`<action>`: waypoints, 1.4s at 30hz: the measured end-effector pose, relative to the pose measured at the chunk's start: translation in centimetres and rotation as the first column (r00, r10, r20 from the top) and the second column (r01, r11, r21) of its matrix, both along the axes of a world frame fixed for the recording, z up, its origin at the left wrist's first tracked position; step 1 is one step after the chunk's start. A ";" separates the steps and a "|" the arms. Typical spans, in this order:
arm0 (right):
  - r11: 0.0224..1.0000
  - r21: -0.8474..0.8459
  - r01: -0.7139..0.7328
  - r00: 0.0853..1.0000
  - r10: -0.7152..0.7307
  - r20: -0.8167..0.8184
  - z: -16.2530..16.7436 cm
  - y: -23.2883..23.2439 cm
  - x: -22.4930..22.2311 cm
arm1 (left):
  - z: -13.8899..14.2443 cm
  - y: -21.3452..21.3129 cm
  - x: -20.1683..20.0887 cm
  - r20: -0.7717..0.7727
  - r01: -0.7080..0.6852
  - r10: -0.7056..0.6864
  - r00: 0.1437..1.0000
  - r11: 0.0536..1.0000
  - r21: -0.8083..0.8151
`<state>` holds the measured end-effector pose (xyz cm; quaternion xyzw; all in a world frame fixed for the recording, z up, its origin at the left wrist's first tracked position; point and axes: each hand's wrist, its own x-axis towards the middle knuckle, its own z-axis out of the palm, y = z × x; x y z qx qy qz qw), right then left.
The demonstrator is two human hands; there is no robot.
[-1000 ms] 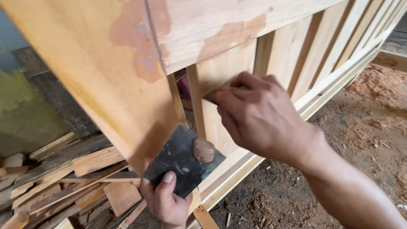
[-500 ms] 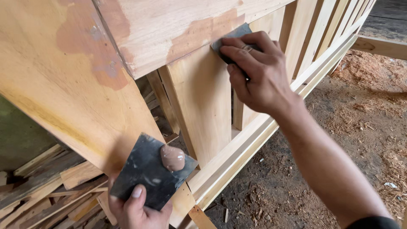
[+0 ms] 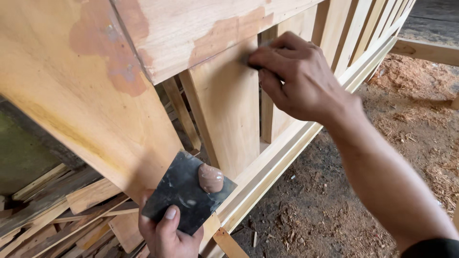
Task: The person mixes a brown filler on a metal putty knife, then applies it into gaps and joints of a wooden frame using a smaller scraper. The person repeatedly scoops filler and smooths it into the wood, working along the frame's edges and joints.
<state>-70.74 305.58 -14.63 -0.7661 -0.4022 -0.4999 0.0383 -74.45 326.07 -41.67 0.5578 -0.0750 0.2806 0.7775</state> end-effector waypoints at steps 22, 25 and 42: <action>0.121 0.966 0.227 0.769 0.586 -0.254 -11.1 -6.4 0.5 | 8.7 3.0 2.9 0.629 -0.411 -0.027 0.777 0.736 0.538; -0.237 0.829 0.507 0.581 0.804 -0.125 -9.1 -7.3 -3.3 | 13.1 2.7 1.8 0.599 -0.369 -0.119 0.791 0.688 0.624; -0.659 0.563 0.499 0.593 0.733 0.333 8.1 -8.5 -15.5 | 32.2 -7.1 0.9 -0.682 0.355 -0.491 0.542 0.869 -0.344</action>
